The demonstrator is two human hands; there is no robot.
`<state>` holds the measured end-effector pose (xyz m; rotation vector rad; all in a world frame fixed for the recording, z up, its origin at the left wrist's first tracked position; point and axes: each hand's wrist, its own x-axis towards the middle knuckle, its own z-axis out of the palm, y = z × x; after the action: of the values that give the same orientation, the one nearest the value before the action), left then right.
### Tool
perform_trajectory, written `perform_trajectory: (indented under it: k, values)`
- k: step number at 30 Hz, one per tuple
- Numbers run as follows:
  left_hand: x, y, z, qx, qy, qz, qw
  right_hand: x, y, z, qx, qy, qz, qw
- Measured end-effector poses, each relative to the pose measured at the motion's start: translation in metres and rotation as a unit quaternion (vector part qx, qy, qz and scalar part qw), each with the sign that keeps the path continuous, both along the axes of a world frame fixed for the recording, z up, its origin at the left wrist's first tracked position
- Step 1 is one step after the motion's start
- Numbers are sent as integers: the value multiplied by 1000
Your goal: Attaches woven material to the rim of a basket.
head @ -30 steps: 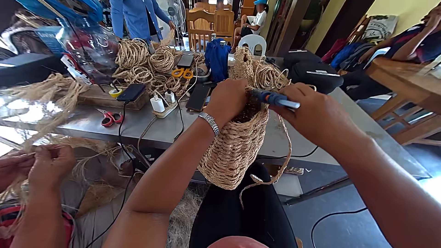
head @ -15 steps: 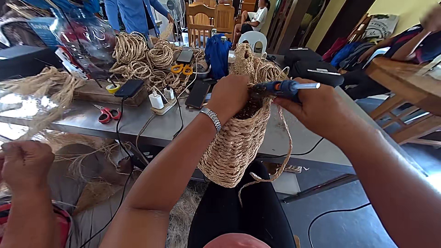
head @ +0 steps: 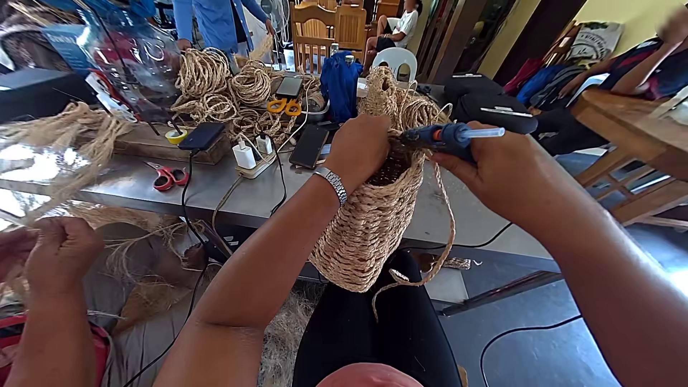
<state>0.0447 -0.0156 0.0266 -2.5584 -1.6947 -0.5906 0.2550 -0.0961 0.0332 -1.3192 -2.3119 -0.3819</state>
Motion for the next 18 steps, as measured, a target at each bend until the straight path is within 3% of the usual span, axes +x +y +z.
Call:
perform_trajectory:
  k: [18]
  values:
    - [-1, 1, 3, -3, 6, -24, 1000, 12, -3, 0, 8, 7, -7, 1000]
